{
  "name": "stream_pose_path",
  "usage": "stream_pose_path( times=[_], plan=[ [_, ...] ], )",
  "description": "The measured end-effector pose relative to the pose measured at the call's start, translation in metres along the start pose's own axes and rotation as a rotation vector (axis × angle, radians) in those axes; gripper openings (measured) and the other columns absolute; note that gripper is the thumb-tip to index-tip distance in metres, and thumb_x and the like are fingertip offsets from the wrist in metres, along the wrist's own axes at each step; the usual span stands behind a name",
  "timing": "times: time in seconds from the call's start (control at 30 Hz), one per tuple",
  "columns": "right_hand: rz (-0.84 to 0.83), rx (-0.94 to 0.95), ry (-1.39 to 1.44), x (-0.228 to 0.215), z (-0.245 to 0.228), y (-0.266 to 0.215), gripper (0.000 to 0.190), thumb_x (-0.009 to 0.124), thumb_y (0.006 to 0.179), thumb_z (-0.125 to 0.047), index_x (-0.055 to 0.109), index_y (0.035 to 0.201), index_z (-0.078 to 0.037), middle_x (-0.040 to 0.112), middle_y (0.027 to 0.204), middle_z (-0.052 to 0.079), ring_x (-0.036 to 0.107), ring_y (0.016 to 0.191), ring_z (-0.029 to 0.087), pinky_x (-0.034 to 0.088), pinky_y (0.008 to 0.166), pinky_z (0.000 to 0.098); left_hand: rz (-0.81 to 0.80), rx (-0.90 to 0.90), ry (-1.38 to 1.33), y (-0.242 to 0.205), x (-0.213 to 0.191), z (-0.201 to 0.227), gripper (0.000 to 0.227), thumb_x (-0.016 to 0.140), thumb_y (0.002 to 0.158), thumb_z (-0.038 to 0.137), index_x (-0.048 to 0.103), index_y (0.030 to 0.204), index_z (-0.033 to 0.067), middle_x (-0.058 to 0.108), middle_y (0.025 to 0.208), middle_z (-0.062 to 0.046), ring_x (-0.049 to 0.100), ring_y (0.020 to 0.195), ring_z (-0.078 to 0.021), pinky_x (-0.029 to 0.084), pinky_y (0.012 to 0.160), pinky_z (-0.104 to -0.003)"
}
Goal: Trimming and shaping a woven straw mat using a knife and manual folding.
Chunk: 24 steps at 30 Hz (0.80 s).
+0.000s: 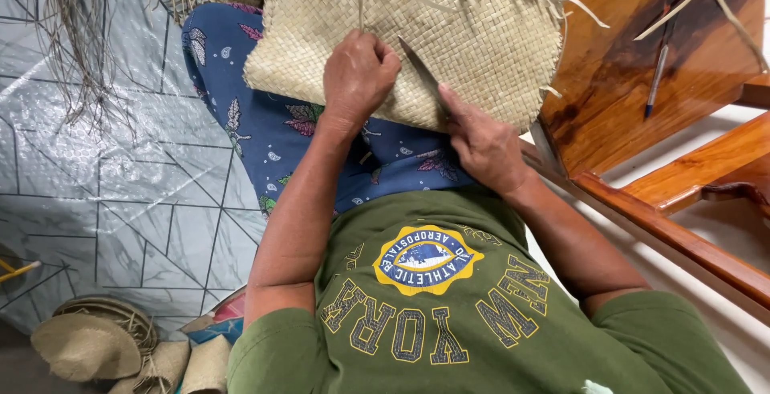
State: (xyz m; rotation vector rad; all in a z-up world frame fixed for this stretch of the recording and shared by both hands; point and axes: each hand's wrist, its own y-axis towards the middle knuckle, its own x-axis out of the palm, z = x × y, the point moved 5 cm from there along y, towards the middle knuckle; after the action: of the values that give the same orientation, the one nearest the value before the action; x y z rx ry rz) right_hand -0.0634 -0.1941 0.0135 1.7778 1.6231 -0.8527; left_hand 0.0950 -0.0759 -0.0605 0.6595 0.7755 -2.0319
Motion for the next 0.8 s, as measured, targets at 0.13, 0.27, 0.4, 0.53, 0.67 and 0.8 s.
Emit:
stream_pose_path(
  times=[0.13, 0.27, 0.4, 0.53, 0.67, 0.8],
  plan=[
    [0.052, 0.075, 0.152, -0.016, 0.014, -0.001, 0.056, 0.059, 0.085, 0.008, 0.042, 0.138, -0.003, 0.066, 0.113, 0.02, 0.065, 0.079, 0.022, 0.052, 0.069, 0.0284, 0.077, 0.026, -0.037, -0.006, -0.003, 0.014, 0.015, 0.056, 0.074, 0.018, 0.06, 0.063, 0.0088, 0.055, 0.067, -0.003, 0.054, 0.056, -0.019, 0.049, 0.056, -0.035],
    [0.093, 0.042, 0.048, -0.03, -0.015, 0.002, 0.057, 0.062, 0.084, 0.009, 0.046, 0.137, -0.003, 0.069, 0.098, 0.016, 0.064, 0.073, 0.022, 0.052, 0.064, 0.03, 0.064, -0.005, -0.098, -0.013, -0.003, 0.015, 0.014, 0.06, 0.075, 0.018, 0.059, 0.063, 0.0114, 0.056, 0.069, 0.0, 0.054, 0.057, -0.0135, 0.049, 0.057, -0.03],
    [0.069, 0.016, -0.069, -0.029, -0.029, 0.008, 0.055, 0.06, 0.082, 0.008, 0.048, 0.135, -0.003, 0.064, 0.121, 0.018, 0.067, 0.079, 0.024, 0.052, 0.065, 0.0321, 0.148, 0.064, -0.153, -0.02, -0.006, 0.025, 0.016, 0.058, 0.077, 0.02, 0.058, 0.065, 0.0094, 0.055, 0.068, -0.001, 0.053, 0.056, -0.016, 0.047, 0.055, -0.031],
    [0.075, 0.005, -0.106, -0.023, -0.023, 0.009, 0.057, 0.061, 0.081, 0.007, 0.049, 0.135, -0.006, 0.068, 0.107, 0.019, 0.063, 0.067, 0.023, 0.05, 0.058, 0.0321, 0.108, 0.026, -0.125, -0.016, 0.001, 0.021, 0.016, 0.057, 0.078, 0.02, 0.06, 0.065, 0.0097, 0.056, 0.071, -0.002, 0.055, 0.06, -0.0161, 0.049, 0.06, -0.032],
    [0.052, -0.008, -0.09, -0.021, -0.027, 0.012, 0.058, 0.062, 0.081, 0.007, 0.047, 0.136, -0.004, 0.069, 0.105, 0.018, 0.064, 0.071, 0.023, 0.05, 0.059, 0.0321, 0.109, 0.052, -0.118, -0.014, 0.003, 0.018, 0.017, 0.057, 0.077, 0.02, 0.06, 0.065, 0.0093, 0.055, 0.07, -0.002, 0.055, 0.059, -0.0165, 0.049, 0.059, -0.033],
    [0.017, -0.017, -0.158, -0.011, -0.022, 0.011, 0.058, 0.059, 0.083, 0.005, 0.045, 0.139, -0.006, 0.068, 0.096, 0.012, 0.057, 0.061, 0.019, 0.046, 0.052, 0.0305, 0.112, 0.065, -0.139, -0.014, 0.004, 0.017, 0.019, 0.057, 0.078, 0.022, 0.062, 0.067, 0.008, 0.057, 0.071, -0.003, 0.056, 0.06, -0.0184, 0.048, 0.06, -0.034]
  ],
)
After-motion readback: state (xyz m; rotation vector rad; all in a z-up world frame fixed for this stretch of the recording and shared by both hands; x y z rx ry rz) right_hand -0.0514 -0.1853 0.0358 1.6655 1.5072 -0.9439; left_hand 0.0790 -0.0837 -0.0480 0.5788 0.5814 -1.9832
